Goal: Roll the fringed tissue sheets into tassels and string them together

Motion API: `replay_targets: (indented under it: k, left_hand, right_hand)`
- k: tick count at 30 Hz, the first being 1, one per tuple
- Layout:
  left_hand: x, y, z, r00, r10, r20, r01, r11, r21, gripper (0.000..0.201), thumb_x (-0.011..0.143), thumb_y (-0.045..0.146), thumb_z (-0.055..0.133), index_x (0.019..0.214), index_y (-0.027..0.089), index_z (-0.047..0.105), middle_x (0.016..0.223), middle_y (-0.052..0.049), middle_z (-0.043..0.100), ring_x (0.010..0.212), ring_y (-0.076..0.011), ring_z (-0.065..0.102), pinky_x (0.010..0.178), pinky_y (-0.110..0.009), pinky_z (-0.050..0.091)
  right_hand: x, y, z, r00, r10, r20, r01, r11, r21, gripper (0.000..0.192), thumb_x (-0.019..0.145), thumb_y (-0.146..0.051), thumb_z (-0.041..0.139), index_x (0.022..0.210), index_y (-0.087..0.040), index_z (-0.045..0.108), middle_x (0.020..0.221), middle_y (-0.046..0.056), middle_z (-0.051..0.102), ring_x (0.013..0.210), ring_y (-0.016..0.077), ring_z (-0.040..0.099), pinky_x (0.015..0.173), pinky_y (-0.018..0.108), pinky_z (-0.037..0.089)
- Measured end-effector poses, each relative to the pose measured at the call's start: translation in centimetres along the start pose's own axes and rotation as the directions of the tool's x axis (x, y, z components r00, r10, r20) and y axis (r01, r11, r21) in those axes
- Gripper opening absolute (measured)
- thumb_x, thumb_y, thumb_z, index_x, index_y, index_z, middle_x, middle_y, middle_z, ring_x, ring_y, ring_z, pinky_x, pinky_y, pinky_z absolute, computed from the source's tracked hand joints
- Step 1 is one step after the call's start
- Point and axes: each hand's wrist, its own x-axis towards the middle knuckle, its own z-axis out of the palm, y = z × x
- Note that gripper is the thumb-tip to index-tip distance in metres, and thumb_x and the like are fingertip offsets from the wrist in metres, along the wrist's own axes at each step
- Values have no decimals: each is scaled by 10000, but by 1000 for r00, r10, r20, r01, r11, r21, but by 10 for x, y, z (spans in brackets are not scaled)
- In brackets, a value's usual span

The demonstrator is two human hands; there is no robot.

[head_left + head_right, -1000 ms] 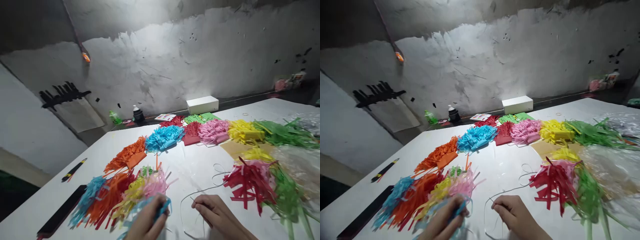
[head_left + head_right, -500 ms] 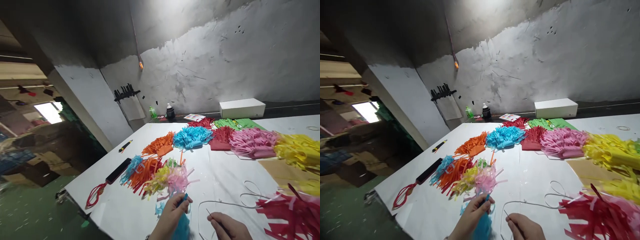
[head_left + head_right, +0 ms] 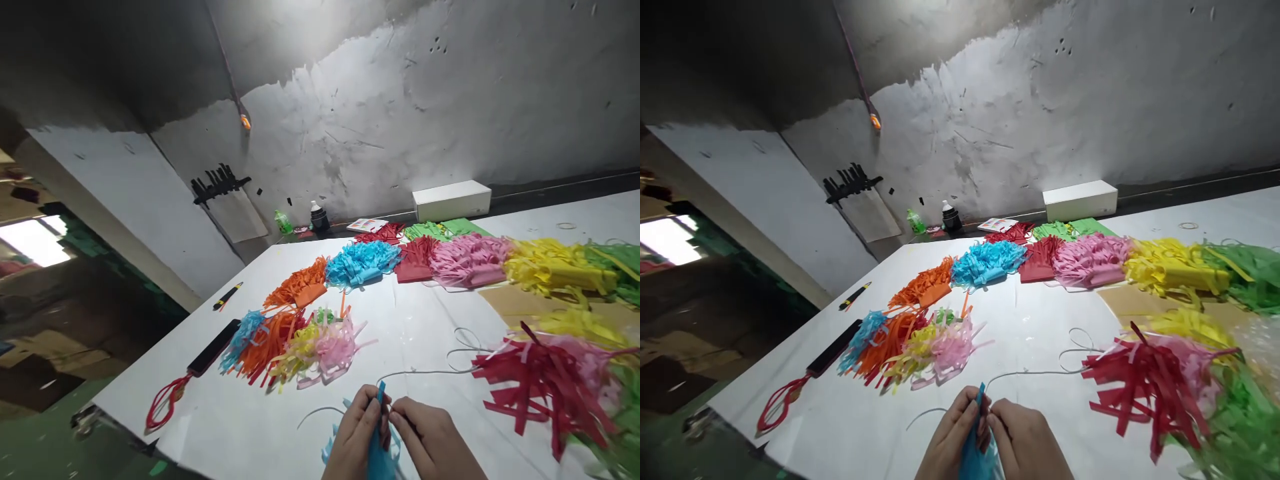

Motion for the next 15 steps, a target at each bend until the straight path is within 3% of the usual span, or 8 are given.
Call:
replay_targets:
  k: [6, 15]
  left_hand:
    - [7, -1, -5, 999, -44, 9, 44, 993, -110, 398, 856, 552, 751, 900, 178, 621, 630, 56, 481, 571, -83, 431, 587, -222, 366]
    - [16, -22, -1, 1000, -22, 10, 24, 980, -200, 399, 837, 558, 763, 886, 183, 638, 597, 62, 457, 529, -79, 401, 544, -214, 353]
  right_hand:
    - [1, 2, -3, 996, 68, 61, -69, 998, 9, 365, 1058, -368, 326, 817, -233, 564, 783, 20, 691, 719, 152, 654, 695, 220, 459]
    - [0, 2, -5, 985, 170, 17, -171, 984, 42, 358, 1052, -391, 354, 781, -237, 528, 740, -10, 655, 673, 134, 604, 662, 213, 420]
